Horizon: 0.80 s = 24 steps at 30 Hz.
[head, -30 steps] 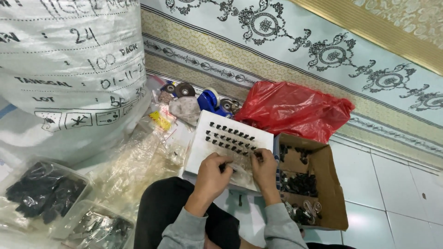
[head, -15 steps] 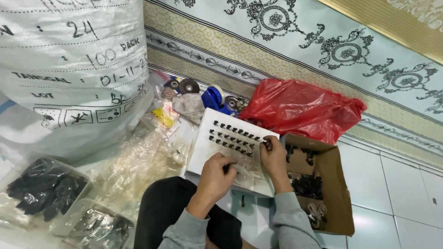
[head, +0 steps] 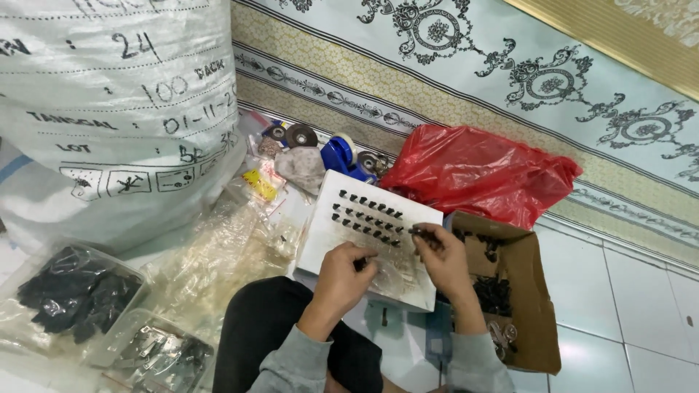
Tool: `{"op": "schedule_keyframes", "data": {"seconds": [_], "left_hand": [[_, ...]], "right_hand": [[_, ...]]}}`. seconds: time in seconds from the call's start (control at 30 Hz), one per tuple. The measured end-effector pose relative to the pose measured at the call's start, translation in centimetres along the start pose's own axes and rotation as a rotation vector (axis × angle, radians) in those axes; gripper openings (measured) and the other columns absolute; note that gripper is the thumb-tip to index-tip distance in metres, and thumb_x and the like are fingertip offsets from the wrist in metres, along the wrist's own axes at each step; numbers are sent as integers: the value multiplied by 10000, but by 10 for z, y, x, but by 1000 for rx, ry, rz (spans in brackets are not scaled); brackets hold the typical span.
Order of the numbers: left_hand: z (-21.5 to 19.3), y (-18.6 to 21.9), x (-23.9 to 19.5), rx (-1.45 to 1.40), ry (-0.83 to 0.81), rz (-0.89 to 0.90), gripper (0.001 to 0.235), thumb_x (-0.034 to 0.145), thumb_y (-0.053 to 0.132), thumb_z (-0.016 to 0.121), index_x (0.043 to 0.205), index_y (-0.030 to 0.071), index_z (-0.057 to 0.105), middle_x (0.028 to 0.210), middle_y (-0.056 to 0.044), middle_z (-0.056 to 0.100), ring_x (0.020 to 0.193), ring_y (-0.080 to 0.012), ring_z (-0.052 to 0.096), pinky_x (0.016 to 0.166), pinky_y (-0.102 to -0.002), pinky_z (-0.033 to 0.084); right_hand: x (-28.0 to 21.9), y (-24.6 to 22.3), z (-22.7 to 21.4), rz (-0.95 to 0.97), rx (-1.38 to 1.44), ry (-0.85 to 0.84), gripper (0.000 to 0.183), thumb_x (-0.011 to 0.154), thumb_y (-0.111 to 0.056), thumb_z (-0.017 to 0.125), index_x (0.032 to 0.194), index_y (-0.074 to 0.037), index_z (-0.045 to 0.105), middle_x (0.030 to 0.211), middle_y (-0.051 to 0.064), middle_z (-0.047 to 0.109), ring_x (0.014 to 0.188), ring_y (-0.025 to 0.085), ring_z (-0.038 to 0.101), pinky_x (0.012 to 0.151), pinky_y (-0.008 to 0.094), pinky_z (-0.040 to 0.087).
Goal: The person sits on the floor and sorts small black plastic components from a cardboard box into a white tray with multiple compartments. They handle the parts one by one, placing them into the tray and occasionally transferring them into a small plastic bag.
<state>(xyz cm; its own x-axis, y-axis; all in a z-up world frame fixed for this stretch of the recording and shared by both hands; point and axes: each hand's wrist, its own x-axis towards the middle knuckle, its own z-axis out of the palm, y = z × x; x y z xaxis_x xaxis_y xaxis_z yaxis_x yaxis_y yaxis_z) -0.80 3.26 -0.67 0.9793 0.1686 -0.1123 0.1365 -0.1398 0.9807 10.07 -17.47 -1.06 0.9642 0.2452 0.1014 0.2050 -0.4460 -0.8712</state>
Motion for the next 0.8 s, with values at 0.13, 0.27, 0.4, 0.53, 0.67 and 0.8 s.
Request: {"op": "schedule_keyframes", "data": {"seconds": [0.13, 0.27, 0.4, 0.53, 0.67, 0.8], "left_hand": [[4, 1, 0, 5, -2, -35, 292, 927, 137, 634, 1131, -26, 763, 908, -238, 710, 861, -293, 723, 657, -333, 593], [19, -19, 4, 17, 76, 8, 274, 886, 226, 672, 1073, 81, 811, 1044, -83, 808, 988, -200, 757, 854, -314, 569], [18, -24, 4, 41, 86, 10, 363, 897, 147, 610, 551, 105, 507, 540, -16, 534, 589, -117, 493, 576, -333, 360], [20, -26, 5, 13, 66, 21, 391, 906, 131, 597, 540, 103, 464, 521, -3, 464, 575, -104, 432, 561, -333, 326], [23, -27, 6, 37, 9, -9, 317, 913, 219, 646, 1163, 71, 772, 1151, -109, 776, 1098, -228, 734, 975, -315, 556], [17, -20, 2, 33, 4, -7, 348, 915, 216, 636, 1202, 54, 750, 1194, -123, 760, 1148, -248, 714, 1022, -338, 533]], "right_hand": [[-42, -57, 3, -14, 80, -136, 253, 846, 45, 748, 1098, 22, 759, 902, 162, 770, 777, 189, 673, 675, 359, 615], [-58, -58, 12, -228, -355, -320, 265, 928, -107, 652, 1180, -76, 728, 1058, 92, 722, 1017, 244, 690, 882, 363, 545], [-72, -71, 26, -225, -415, -330, 275, 958, -114, 617, 1218, -97, 702, 960, 84, 657, 922, 242, 645, 790, 362, 510], [-71, -55, 32, -189, -447, -299, 304, 929, -93, 611, 1219, -84, 704, 1090, 110, 706, 1076, 282, 664, 944, 401, 518], [-71, -59, 37, -26, -504, -280, 304, 897, -73, 620, 1187, -91, 712, 1032, 110, 692, 1018, 277, 667, 885, 394, 521], [-72, -69, 37, 11, -471, -240, 352, 866, -97, 667, 1214, -121, 714, 1063, 69, 730, 823, 205, 680, 765, 345, 544]]}}
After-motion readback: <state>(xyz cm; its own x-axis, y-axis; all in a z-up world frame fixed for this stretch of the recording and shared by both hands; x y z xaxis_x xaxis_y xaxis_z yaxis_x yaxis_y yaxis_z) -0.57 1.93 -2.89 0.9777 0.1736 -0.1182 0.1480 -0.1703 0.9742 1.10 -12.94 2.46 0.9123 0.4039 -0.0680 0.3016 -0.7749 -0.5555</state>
